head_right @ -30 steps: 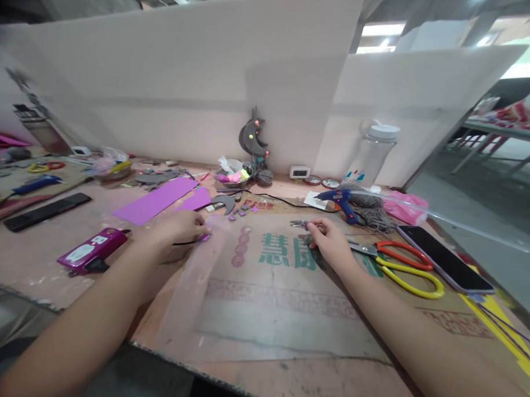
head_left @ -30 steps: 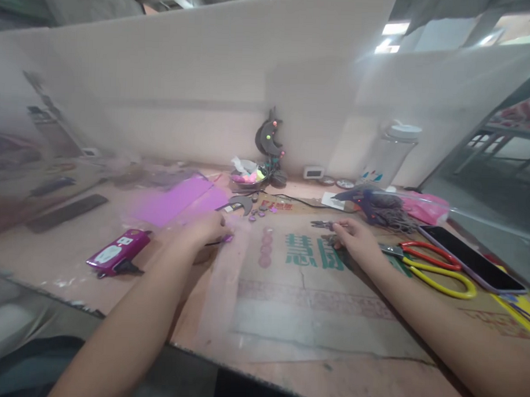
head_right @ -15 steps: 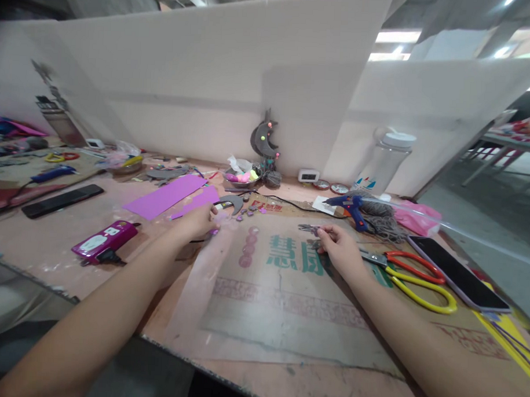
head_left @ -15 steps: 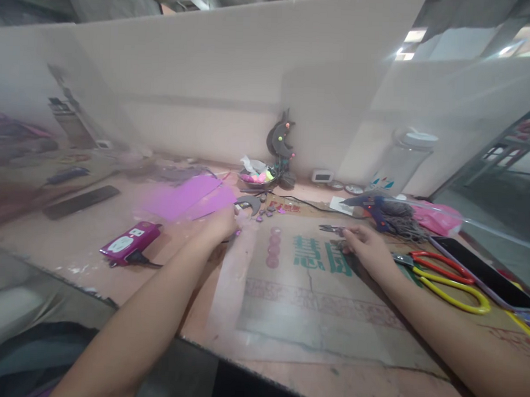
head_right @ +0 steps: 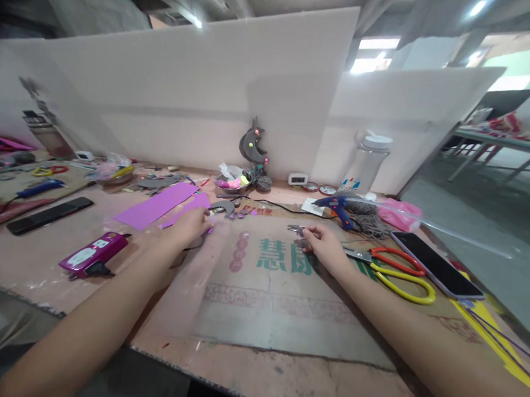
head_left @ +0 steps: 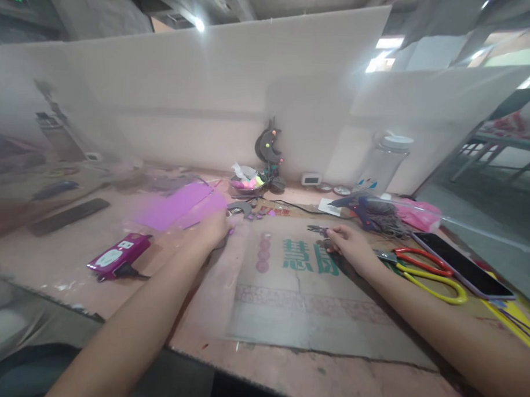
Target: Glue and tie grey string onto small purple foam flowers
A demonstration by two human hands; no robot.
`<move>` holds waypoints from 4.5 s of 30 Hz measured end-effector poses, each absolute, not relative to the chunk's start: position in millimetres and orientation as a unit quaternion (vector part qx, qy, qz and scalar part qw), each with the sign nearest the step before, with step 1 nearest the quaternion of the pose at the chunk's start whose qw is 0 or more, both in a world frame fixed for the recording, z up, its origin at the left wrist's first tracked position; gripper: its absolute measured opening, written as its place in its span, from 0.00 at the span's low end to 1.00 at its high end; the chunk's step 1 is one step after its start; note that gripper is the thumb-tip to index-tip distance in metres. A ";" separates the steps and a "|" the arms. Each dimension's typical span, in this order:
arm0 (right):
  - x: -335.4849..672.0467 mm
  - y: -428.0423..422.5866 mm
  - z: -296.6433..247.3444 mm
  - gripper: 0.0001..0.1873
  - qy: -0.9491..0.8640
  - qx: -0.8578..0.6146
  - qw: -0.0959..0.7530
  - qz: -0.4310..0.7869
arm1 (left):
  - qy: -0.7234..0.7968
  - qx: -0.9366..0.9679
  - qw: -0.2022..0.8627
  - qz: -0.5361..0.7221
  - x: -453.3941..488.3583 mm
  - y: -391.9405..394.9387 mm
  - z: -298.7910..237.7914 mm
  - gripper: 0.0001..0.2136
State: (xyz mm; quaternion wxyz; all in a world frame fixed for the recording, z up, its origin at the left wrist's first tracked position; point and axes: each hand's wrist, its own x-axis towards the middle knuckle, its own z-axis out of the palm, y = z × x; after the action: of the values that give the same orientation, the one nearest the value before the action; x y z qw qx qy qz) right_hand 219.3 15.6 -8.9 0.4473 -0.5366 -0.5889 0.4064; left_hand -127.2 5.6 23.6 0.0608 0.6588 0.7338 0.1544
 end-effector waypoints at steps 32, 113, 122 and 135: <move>206.6 10.8 -5.1 0.20 -0.577 -0.448 0.426 0.533 | 0.456 0.690 0.407 0.389 25.6 19.6 -4.5 0.10; 244.2 25.1 44.5 0.06 -0.825 -0.457 0.304 0.133 | 0.451 0.659 0.420 0.432 25.9 33.5 -12.5 0.11; 251.1 32.9 18.4 0.09 -0.873 -0.413 0.244 0.087 | 0.449 0.647 0.439 0.432 27.9 30.3 -10.6 0.10; 243.6 -2.4 9.4 0.08 -0.870 -0.259 0.413 0.069 | 0.442 0.691 0.392 0.416 24.2 31.3 -13.0 0.11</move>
State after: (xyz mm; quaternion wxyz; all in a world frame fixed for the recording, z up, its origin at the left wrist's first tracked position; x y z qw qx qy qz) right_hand 243.6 -2.4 9.4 0.4130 -0.2591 -0.8704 0.0687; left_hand 24.2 31.3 -13.0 0.3924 0.6909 0.4425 0.4157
